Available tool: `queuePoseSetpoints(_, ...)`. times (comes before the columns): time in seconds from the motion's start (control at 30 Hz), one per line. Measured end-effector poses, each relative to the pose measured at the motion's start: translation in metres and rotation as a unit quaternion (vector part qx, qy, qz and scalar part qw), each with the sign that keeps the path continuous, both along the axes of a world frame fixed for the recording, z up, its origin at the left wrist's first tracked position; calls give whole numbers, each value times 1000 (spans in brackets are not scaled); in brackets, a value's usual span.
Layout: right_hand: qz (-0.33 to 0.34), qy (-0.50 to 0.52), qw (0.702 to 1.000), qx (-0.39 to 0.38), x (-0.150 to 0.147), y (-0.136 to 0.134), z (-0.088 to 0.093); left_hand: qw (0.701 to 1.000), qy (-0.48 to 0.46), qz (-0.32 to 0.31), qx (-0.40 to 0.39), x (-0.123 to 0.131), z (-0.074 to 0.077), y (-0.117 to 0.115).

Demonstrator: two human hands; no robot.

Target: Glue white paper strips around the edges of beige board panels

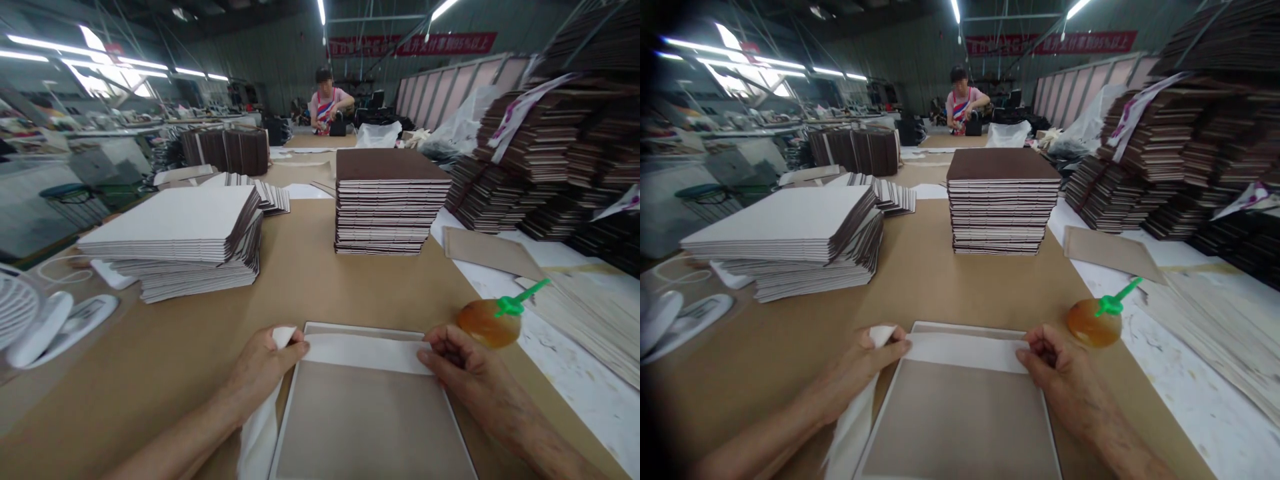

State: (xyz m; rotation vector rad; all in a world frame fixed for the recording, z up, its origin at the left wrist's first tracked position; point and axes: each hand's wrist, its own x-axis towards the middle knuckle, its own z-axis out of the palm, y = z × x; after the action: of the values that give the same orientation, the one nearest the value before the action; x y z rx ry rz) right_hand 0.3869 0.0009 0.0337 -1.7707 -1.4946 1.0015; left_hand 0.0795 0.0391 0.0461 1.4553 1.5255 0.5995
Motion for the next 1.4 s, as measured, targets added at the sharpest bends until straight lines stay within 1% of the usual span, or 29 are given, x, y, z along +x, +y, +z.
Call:
queuePoseSetpoints(0.1,-18,-25,1000,-3,0,7,-5,999,38,-1,21,4,-1,5)
queuePoseSetpoints(0.2,-37,-39,999,-1,-2,10,-8,996,76,21,29,12,0,9)
queuePoseSetpoints(0.37,-41,-72,997,-1,-4,13,-10,995,85,42,27,20,2,13)
queuePoseSetpoints(0.53,-49,-79,996,-11,0,14,-20,994,71,75,19,19,-7,12)
queuePoseSetpoints(0.63,-48,-101,994,-2,2,14,-26,993,77,86,10,17,-14,12)
queuePoseSetpoints(0.73,-52,-122,991,8,3,13,-28,993,90,79,12,15,-17,13)
queuePoseSetpoints(0.9,-56,-147,988,-10,6,13,-28,995,71,63,18,14,-17,12)
queuePoseSetpoints(1.07,-52,-129,990,-31,11,12,-31,996,71,57,22,14,-19,11)
queuePoseSetpoints(1.27,-72,-152,985,-28,13,12,-38,994,94,48,34,13,-23,13)
queuePoseSetpoints(1.4,-62,-170,983,-11,14,12,-38,992,109,49,36,14,-22,14)
